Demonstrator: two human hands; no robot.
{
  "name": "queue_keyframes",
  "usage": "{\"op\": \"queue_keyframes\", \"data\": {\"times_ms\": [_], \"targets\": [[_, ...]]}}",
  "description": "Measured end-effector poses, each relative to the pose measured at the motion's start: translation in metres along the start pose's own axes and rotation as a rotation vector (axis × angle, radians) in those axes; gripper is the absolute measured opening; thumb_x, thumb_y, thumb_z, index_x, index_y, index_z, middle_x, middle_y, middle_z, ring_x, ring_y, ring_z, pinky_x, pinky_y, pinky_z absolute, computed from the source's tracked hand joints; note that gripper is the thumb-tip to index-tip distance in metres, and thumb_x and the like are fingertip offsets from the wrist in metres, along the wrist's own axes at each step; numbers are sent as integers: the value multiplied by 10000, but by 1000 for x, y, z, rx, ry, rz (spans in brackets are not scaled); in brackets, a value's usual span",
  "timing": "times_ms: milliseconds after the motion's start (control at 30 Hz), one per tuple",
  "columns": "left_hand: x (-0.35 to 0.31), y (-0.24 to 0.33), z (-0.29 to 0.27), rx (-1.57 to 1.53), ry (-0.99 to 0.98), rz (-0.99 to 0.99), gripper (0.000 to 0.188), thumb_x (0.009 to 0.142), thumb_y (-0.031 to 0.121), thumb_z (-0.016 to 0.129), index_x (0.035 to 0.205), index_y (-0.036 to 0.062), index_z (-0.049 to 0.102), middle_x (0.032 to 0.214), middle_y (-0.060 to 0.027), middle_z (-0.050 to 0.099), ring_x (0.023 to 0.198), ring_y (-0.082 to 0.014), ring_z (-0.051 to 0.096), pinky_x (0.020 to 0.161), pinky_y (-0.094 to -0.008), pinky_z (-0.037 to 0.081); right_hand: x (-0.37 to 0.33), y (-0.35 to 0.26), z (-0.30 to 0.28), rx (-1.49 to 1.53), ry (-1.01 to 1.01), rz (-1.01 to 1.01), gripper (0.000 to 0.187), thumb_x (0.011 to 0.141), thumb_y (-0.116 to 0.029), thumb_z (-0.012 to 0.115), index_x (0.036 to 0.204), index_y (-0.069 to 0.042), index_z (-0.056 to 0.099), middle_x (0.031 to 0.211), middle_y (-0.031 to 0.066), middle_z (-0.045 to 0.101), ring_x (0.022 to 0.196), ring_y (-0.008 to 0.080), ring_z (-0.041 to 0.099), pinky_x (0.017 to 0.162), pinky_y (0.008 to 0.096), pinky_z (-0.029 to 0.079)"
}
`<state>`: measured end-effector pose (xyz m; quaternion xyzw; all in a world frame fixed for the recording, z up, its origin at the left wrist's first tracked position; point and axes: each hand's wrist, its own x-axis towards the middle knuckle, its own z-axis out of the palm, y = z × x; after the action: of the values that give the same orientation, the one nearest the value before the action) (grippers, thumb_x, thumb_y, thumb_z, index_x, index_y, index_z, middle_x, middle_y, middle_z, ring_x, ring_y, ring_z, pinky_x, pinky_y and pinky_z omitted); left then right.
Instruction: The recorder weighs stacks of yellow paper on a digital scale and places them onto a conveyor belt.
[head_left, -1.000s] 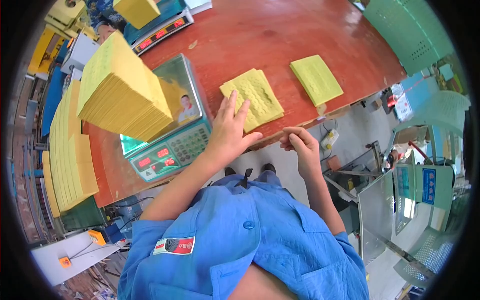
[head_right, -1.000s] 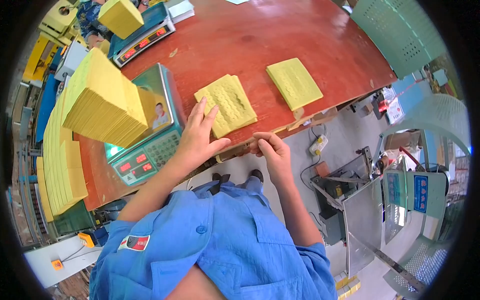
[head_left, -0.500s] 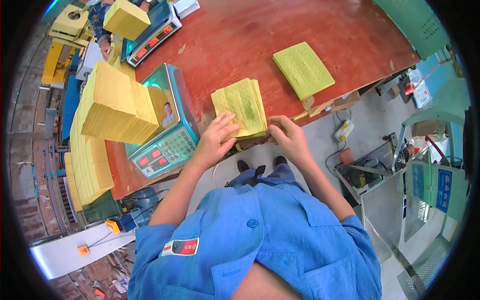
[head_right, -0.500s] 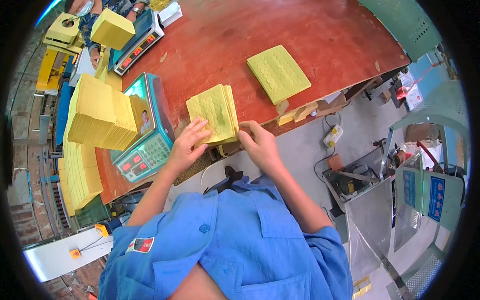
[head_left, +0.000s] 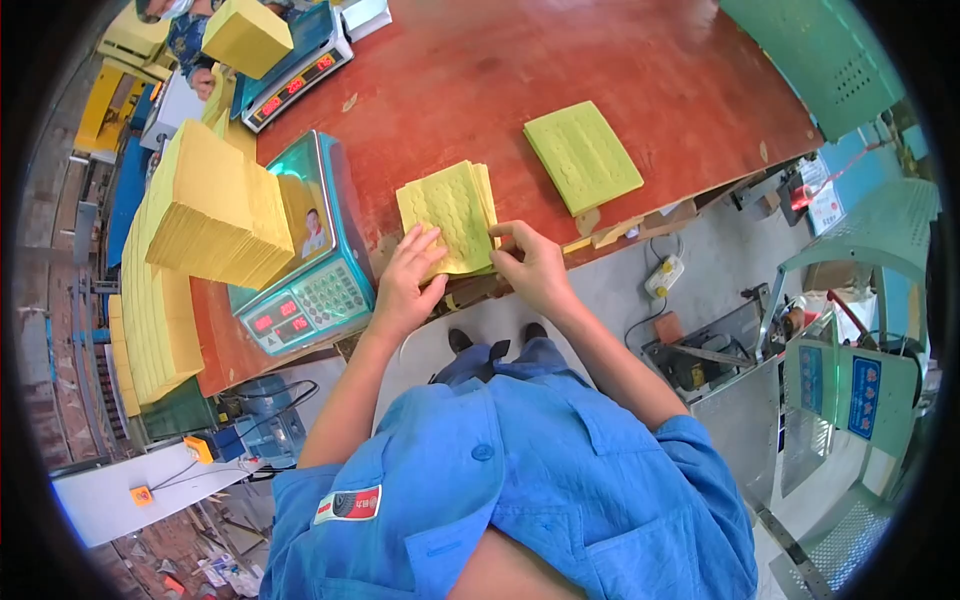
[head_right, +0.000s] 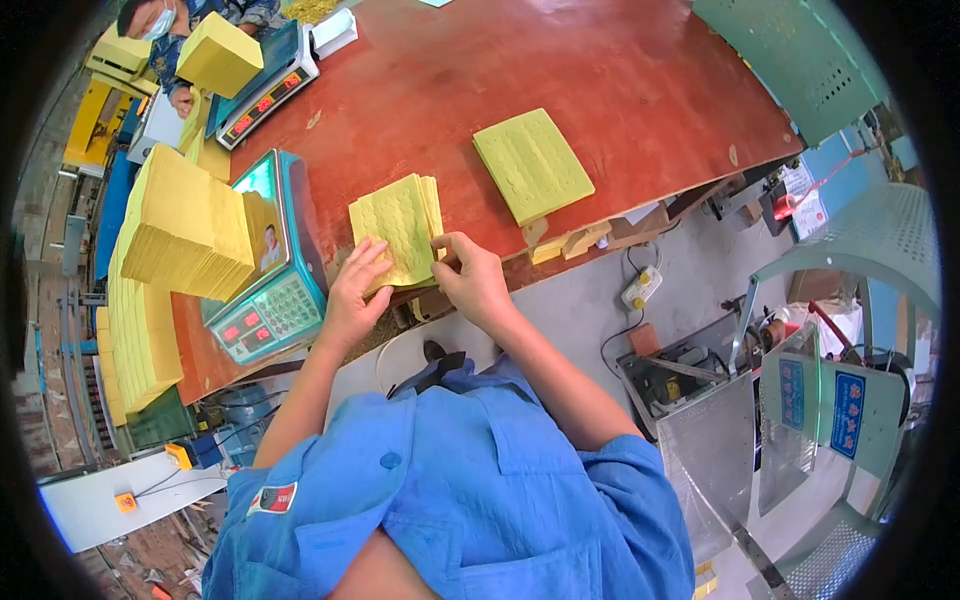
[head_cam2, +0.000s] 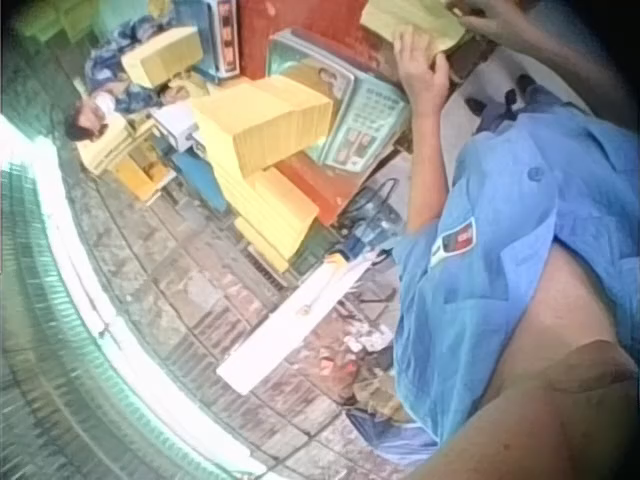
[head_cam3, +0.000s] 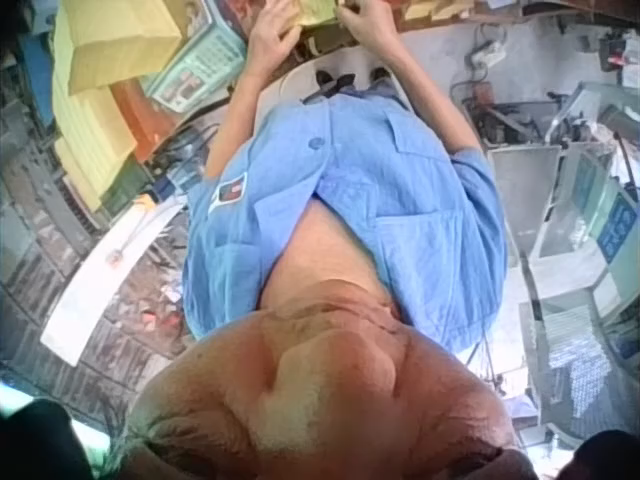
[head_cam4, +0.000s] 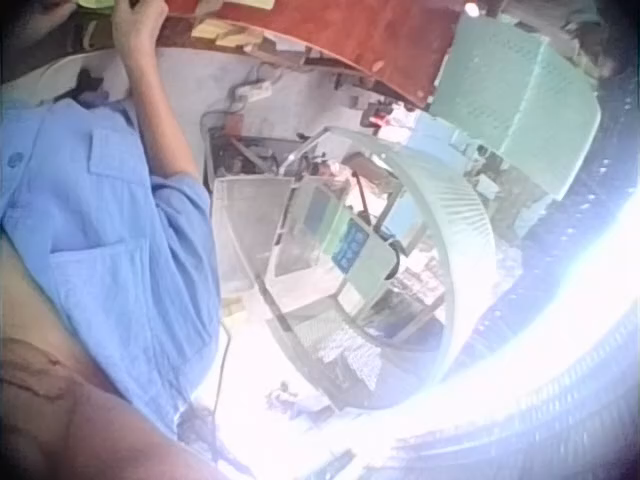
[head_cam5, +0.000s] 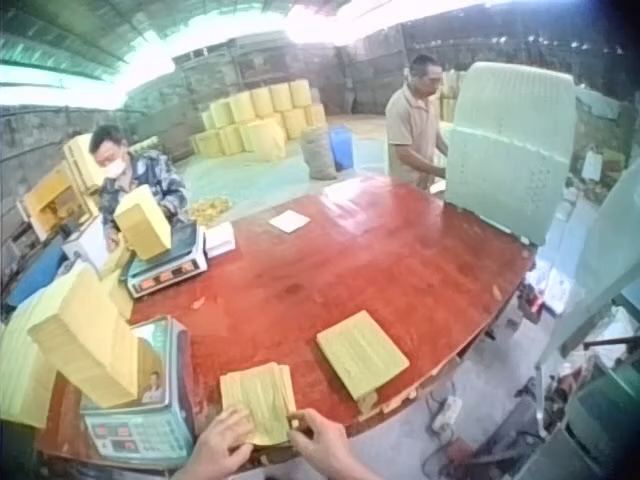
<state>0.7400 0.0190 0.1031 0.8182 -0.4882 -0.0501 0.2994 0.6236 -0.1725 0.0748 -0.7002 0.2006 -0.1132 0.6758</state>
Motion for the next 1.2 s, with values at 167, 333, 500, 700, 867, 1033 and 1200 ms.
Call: {"op": "queue_keyframes", "data": {"times_ms": [167, 333, 500, 700, 867, 1033, 1200], "targets": [[-10, 18, -3, -60, 275, -137, 445, 795, 144, 713, 1187, -15, 578, 1394, -227, 474, 1297, -368, 463, 1067, -425, 387, -7, -3, -1, -1, -24, 26, 309, 874, -15, 605, 1179, 17, 569, 795, 82, 651, 664, 117, 635, 558, 267, 535], [-11, -15, 32, -211, 440, -394, 462, 785, 157, 708, 1184, -28, 568, 1121, -217, 598, 1095, -366, 544, 943, -442, 441, -12, 9, -1, -44, 95, -9, 354, 871, -24, 612, 1218, 7, 557, 805, 92, 666, 648, 112, 613, 582, 252, 494], [-6, -14, 39, -222, 401, -576, 356, 778, 99, 688, 1103, -33, 624, 1031, -190, 660, 982, -320, 632, 867, -392, 494, -10, 1, 6, -139, 69, -1, 420, 846, -22, 649, 1255, 4, 555, 788, 83, 661, 676, 113, 614, 614, 271, 498], [2, -30, 30, -452, 426, -680, 184, 831, 56, 659, 988, -40, 666, 877, -96, 698, 781, -139, 654, 714, -279, 523, -8, 2, 10, -211, 88, -46, 455, 827, -34, 665, 1268, -10, 559, 813, 100, 679, 687, 135, 635, 653, 292, 521], [5, -25, 29, -217, 527, -518, 112, 807, 49, 678, 915, 21, 671, 819, -83, 644, 733, -183, 629, 690, -309, 511, -8, 0, 13, -137, 67, 5, 459, 854, -18, 647, 1298, 2, 531, 822, 83, 668, 667, 99, 618, 581, 244, 500], [4, -23, 26, -120, 581, -417, 104, 801, 50, 685, 901, 39, 659, 797, -87, 634, 728, -203, 633, 680, -316, 510, -12, 7, 9, -152, 85, -22, 455, 853, -18, 651, 1292, -1, 533, 804, 66, 656, 658, 98, 619, 583, 243, 499], [15, -28, 27, -448, 543, -663, 157, 844, 108, 688, 958, 2, 668, 873, -79, 682, 784, -154, 642, 719, -291, 508, -13, 6, 8, -128, 85, -12, 452, 853, -17, 654, 1289, -4, 537, 803, 63, 651, 661, 95, 614, 587, 238, 496]]}}
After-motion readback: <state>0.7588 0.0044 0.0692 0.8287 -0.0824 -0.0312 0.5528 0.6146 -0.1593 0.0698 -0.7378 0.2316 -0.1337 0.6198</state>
